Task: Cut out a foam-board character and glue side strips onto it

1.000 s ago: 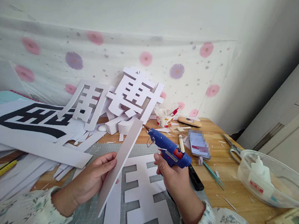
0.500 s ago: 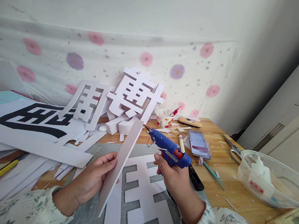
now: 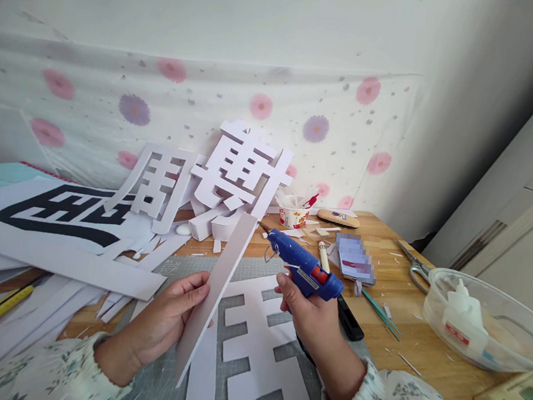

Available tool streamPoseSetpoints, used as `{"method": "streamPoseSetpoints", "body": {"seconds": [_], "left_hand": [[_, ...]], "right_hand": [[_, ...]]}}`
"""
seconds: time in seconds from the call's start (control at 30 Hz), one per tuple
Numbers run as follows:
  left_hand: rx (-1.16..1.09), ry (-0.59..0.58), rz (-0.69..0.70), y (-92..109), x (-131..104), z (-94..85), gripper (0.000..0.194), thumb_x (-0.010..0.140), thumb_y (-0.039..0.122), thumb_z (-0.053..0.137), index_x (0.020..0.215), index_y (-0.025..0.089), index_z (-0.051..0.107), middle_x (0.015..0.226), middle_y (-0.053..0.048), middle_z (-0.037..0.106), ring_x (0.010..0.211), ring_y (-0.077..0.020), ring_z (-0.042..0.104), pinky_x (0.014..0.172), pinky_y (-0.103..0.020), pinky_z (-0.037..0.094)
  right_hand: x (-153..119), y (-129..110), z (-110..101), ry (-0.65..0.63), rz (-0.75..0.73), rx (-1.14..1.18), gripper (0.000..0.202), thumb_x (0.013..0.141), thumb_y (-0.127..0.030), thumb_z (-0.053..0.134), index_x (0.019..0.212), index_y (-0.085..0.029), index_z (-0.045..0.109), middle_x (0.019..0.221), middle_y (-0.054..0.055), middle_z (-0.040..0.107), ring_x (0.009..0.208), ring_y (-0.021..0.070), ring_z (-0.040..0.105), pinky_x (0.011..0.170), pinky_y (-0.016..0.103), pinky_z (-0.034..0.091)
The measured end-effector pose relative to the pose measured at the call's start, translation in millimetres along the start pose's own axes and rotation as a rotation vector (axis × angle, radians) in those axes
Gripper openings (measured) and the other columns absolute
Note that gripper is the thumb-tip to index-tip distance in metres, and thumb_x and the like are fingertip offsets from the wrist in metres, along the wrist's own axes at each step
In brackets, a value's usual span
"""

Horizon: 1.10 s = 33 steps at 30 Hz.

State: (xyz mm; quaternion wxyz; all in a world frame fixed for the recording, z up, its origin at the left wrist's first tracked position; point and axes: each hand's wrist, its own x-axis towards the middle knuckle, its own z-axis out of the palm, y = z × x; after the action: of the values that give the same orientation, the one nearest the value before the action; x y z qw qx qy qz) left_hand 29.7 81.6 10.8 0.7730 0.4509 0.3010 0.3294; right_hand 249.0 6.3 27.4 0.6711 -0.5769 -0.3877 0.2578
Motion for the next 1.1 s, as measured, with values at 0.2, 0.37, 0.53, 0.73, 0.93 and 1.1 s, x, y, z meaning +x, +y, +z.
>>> {"method": "streamPoseSetpoints", "body": {"seconds": [0.2,0.37,0.53,0.73,0.93,1.1], "left_hand": [[0.016,0.015,0.009,-2.1,0.6,-2.5,0.033,0.072,0.044,0.085,0.090,0.019,0.075,0.077,-0.001,0.071,0.065,-0.0117,0.060,0.065,-0.023,0.049],[0.032,0.081,0.021,-2.4,2.8,-3.7,0.036,0.070,0.045,0.085,0.092,0.019,0.074,0.086,-0.003,0.075,0.076,-0.0154,0.064,0.071,-0.025,0.049],[-0.004,0.186,0.056,-1.7,5.6,-3.9,0.038,0.061,0.044,0.090,0.086,0.020,0.074,0.082,-0.001,0.075,0.077,-0.0171,0.066,0.071,-0.025,0.049],[-0.040,0.249,0.080,-2.3,8.0,-6.2,0.037,0.061,0.041,0.091,0.086,0.021,0.074,0.087,0.000,0.076,0.079,-0.0169,0.067,0.071,-0.025,0.049],[-0.043,0.270,0.073,-2.5,8.9,-7.5,0.038,0.060,0.043,0.092,0.086,0.021,0.075,0.085,0.002,0.076,0.074,-0.0132,0.065,0.069,-0.023,0.049],[-0.058,0.273,0.074,-1.7,8.1,-6.9,0.037,0.061,0.041,0.092,0.087,0.022,0.074,0.084,0.002,0.075,0.075,-0.0139,0.066,0.069,-0.023,0.049]], "right_hand": [[3.3,12.7,0.7,-0.068,0.014,0.218,0.034,0.065,-0.050,0.084,0.071,-0.022,0.066,0.043,-0.003,0.055,0.049,0.0178,0.060,0.046,0.028,0.046],[8.5,10.7,3.4,-0.237,0.031,0.419,0.023,0.070,-0.039,0.079,0.073,-0.019,0.068,0.063,-0.003,0.062,0.041,0.0074,0.049,0.053,0.029,0.053],[15.8,8.7,0.7,-0.233,0.130,0.537,0.022,0.060,-0.019,0.071,0.082,-0.020,0.069,0.084,-0.002,0.068,0.042,0.0057,0.048,0.054,0.031,0.056],[17.3,9.1,2.4,-0.273,0.151,0.533,0.035,0.053,-0.008,0.063,0.086,-0.022,0.066,0.090,-0.002,0.067,0.051,0.0071,0.051,0.063,0.031,0.056],[18.3,10.8,5.1,-0.284,0.233,0.542,0.027,0.064,-0.018,0.078,0.089,-0.019,0.069,0.092,0.002,0.072,0.057,0.0093,0.059,0.067,0.029,0.055],[23.7,11.8,1.4,-0.279,0.279,0.570,0.030,0.074,-0.042,0.078,0.093,-0.020,0.070,0.090,0.005,0.075,0.057,0.0139,0.063,0.062,0.032,0.056]]}}
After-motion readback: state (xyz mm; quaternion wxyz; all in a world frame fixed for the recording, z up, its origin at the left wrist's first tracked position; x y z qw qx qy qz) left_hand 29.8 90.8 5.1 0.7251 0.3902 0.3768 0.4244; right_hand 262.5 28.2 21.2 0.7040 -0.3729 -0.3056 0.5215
